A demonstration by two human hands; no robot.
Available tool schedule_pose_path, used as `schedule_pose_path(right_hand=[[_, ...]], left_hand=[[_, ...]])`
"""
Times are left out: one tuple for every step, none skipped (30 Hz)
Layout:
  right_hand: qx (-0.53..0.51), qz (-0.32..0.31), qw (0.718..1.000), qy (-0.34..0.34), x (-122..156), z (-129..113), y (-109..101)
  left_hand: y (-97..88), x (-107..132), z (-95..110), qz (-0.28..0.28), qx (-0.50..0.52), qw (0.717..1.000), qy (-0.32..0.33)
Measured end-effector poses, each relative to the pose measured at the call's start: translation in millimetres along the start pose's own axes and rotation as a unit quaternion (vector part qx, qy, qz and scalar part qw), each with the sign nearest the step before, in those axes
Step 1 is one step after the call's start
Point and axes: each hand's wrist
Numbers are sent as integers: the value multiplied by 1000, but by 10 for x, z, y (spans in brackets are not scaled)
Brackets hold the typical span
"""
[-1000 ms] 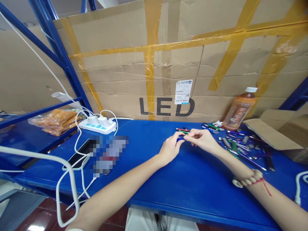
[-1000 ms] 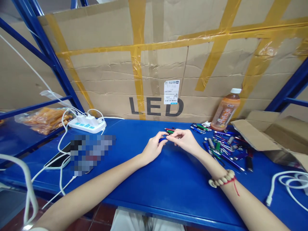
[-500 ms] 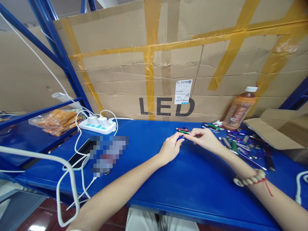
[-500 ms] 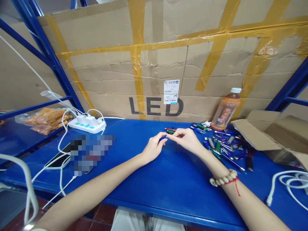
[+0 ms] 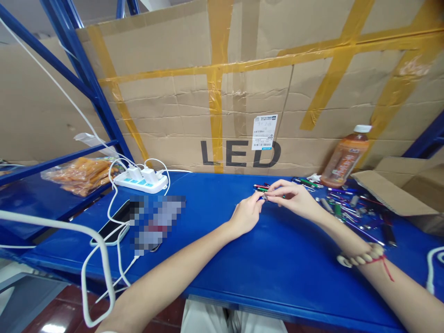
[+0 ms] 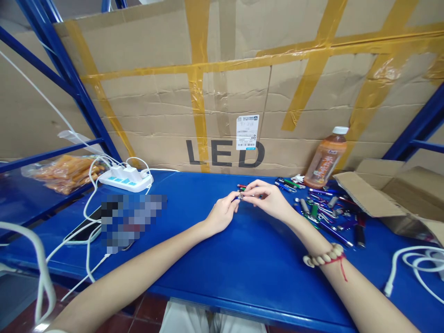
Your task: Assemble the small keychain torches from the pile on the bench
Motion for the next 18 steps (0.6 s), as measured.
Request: schedule_pose_path(right_hand=[[-12,-9,1000,3,1,-4,0],[-23,-17,1000,9,2,-7,-2],[-31,-24,999,15,3,-9,-4],[-35,-29,999,20,4,-9,-9],[-37,-34,998,23,5,-7,-16],[-36,-39,998,24,5,-5,-25],[-35,-45,998,25,4,-1,-35],[-34,-51,998,25,4,3,-47],[-33,-57,998,25,4,7,-58],[-32,-64,997,26,4,11,-68],[-32,-72,996,29,5,14,-77],[-33,-80,996,33,6,16,-83],[-34,-88,995,38,8,17,-87],[-35,-94,994,43,10,17,-88],[-37,-99,993,46,12,17,-87],[-39,-101,993,47,13,15,-84],[-39,-102,993,47,15,14,-80],[-39,-102,993,46,16,12,-75]], left_hand=[[-2,2,1,-6,-2,1000,0],[-4,3,2,-13,-3,1000,0],[-5,4,3,-20,-4,1000,1],[-6,4,3,-26,-6,1000,2],[-8,4,4,-32,-9,999,4],[-11,4,5,-38,-12,999,6],[-14,5,7,-44,-13,999,8],[-18,7,10,-51,-14,999,11],[-22,9,13,-59,-13,998,13],[-27,12,18,-67,-12,998,15],[-32,16,23,-75,-12,997,16],[-36,21,29,-81,-15,996,17],[-40,26,35,-85,-20,996,18],[-43,32,41,-86,-27,996,19],[-45,38,46,-86,-34,996,20],[-46,44,49,-85,-40,995,23],[-47,48,51,-84,-45,995,25],[-47,52,52,-84,-49,995,28]])
Point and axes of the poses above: each hand's wrist, its own x-axis away from the middle knuckle, its own y-axis out of the palm, z = x × y, and after that the axes turned 3 degrees about -x, right-handed
